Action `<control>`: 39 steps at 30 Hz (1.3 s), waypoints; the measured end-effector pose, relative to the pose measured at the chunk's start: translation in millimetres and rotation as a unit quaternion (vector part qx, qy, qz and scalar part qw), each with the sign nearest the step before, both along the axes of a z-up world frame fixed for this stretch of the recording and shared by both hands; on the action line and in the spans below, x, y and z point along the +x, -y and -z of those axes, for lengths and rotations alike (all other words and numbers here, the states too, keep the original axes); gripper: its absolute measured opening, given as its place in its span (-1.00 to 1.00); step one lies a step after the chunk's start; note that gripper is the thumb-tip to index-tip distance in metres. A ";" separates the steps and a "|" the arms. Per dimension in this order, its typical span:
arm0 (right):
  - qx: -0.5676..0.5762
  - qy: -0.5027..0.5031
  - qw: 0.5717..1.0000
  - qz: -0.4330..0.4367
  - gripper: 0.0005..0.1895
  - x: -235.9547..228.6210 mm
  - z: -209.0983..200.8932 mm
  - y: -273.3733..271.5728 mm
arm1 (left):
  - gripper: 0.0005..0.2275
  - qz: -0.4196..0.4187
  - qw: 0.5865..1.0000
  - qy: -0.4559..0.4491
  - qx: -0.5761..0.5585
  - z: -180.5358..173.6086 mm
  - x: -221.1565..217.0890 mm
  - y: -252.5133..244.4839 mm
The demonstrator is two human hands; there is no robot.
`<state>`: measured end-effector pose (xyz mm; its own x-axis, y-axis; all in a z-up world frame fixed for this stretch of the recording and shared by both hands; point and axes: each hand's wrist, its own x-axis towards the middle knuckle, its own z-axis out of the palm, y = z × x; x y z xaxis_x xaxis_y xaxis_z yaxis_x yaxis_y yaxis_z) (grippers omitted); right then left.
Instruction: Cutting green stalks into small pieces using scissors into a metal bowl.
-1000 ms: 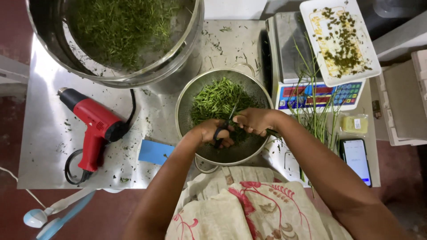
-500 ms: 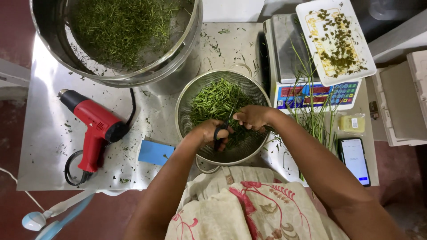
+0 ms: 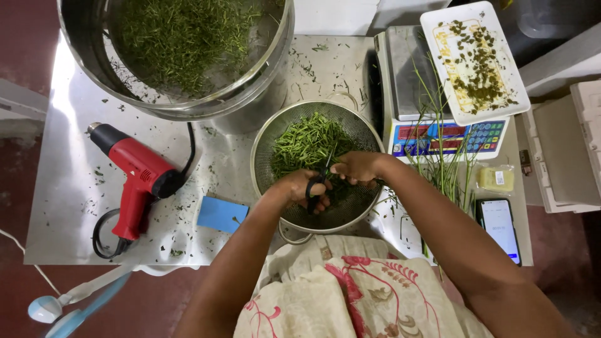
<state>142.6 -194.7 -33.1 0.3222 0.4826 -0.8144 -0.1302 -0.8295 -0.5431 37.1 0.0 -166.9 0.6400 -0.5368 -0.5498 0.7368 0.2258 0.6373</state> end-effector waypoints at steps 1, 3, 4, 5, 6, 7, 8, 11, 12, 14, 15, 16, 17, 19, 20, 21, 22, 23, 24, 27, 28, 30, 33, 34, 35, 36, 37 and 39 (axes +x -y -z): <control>0.000 0.000 1.000 0.000 -0.65 -0.7 -3.9 -0.3 | -0.62 0.000 1.000 0.000 0.000 0.7 -1.1 0.6; -0.004 0.009 1.000 -0.006 -0.63 -2.2 -11.6 -1.4 | -0.58 -0.017 1.000 0.000 -0.020 2.4 -3.0 1.1; -0.004 0.010 1.000 -0.006 -0.63 -1.9 -12.2 -1.0 | -0.58 -0.017 1.000 0.001 -0.020 1.1 -3.3 2.5; -0.006 0.008 1.000 -0.001 -0.62 -2.4 -12.5 -1.0 | -0.62 -0.020 1.000 -0.002 -0.005 -0.2 -4.6 3.3; -0.009 0.006 1.000 0.005 -0.62 -2.9 -12.6 -0.8 | -0.65 -0.023 1.000 -0.006 0.009 -1.4 -5.9 4.3; -0.009 0.006 1.000 0.005 -0.62 -2.7 -11.8 -1.1 | -0.65 -0.022 1.000 -0.006 0.009 -4.0 -6.4 4.9; -0.012 0.007 1.000 -0.003 -0.63 -2.6 -10.8 -1.4 | -0.67 -0.023 1.000 -0.009 0.016 -6.5 -7.1 5.6; -0.018 0.015 0.999 -0.033 -0.63 -0.2 2.3 0.4 | -0.68 -0.013 1.000 -0.004 0.023 -22.2 -10.6 6.3; -0.017 0.022 0.998 -0.055 -0.62 2.2 8.1 0.5 | -0.67 -0.001 1.000 0.005 0.025 -29.2 -10.9 5.3; -0.016 0.017 0.998 -0.063 -0.62 -2.9 -6.1 -2.9 | -0.61 -0.002 0.999 0.025 0.036 -40.4 -8.2 9.8; -0.014 0.010 0.998 -0.066 -0.63 -6.8 -12.0 -3.7 | -0.55 0.001 0.998 0.043 0.048 -45.4 -7.4 12.2; -0.013 0.009 0.998 -0.065 -0.63 -3.8 0.3 -3.7 | -0.55 0.002 0.998 0.042 0.049 -40.5 -6.5 9.4; -0.018 0.037 0.995 -0.096 -0.63 -0.7 11.9 -1.4 | -0.56 0.002 0.999 0.022 0.041 -35.8 -4.5 8.6; -0.024 0.064 0.990 -0.123 -0.63 9.5 48.3 4.1 | -0.58 0.004 0.999 0.003 0.034 -21.2 -2.9 9.1; -0.029 0.099 0.984 -0.149 -0.62 16.4 72.8 6.9 | -0.58 0.002 1.000 -0.001 0.018 -11.5 -3.5 9.9; -0.033 0.135 0.975 -0.175 -0.61 24.6 97.0 7.0 | -0.59 -0.003 1.000 -0.005 0.003 -2.6 -3.6 8.3; -0.032 0.135 0.975 -0.175 -0.61 20.3 79.7 4.7 | -0.59 -0.003 1.000 -0.005 0.004 -1.8 -4.2 9.9; -0.049 0.134 0.974 -0.174 -0.61 15.3 63.0 1.7 | -0.62 -0.012 1.000 -0.002 -0.002 -0.5 -5.8 11.0; -0.065 0.133 0.974 -0.173 -0.61 10.2 46.5 -1.2 | -0.65 -0.021 1.000 0.001 -0.007 0.9 -7.5 11.9; -0.069 0.111 0.986 -0.103 -0.60 0.6 17.8 -3.3 | -0.71 -0.024 1.000 0.007 0.004 7.8 -8.5 14.2; -0.069 0.111 0.986 -0.103 -0.60 2.7 24.4 -2.0 | -0.71 -0.024 1.000 0.008 0.004 -0.3 -11.5 13.4; -0.074 0.114 0.985 -0.101 -0.62 6.9 37.6 1.0 | -0.75 -0.038 0.999 0.026 0.006 -16.4 -17.2 12.2; -0.069 0.127 0.983 -0.116 -0.60 11.4 56.3 5.5 | -0.77 -0.043 0.999 0.020 0.020 -50.1 -23.5 3.9; -0.069 0.127 0.983 -0.115 -0.60 4.6 34.7 2.8 | -0.77 -0.043 0.999 0.020 0.020 -51.5 -25.7 2.8; -0.076 0.151 0.972 -0.164 -0.59 -2.1 13.0 0.5 | -0.76 -0.028 0.999 0.016 0.044 -52.9 -27.6 2.0; -0.084 0.174 0.958 -0.213 -0.59 -8.7 -8.6 -1.8 | -0.75 -0.013 0.998 0.012 0.067 -54.3 -29.4 1.2; -0.083 0.173 0.958 -0.212 -0.59 -11.9 -14.4 -2.3 | -0.75 -0.012 0.998 0.010 0.067 -65.5 -31.3 -2.2; -0.071 0.168 0.964 -0.196 -0.61 -16.2 -27.6 -5.2 | -0.72 -0.012 0.997 -0.006 0.076 -89.0 -33.0 -10.8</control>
<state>126.4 -189.5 -5.5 0.3957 0.5123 -0.7622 0.3712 -0.8483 -0.3775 4.1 10.7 -77.9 0.6447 -0.4311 -0.6313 0.7400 0.1450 0.6568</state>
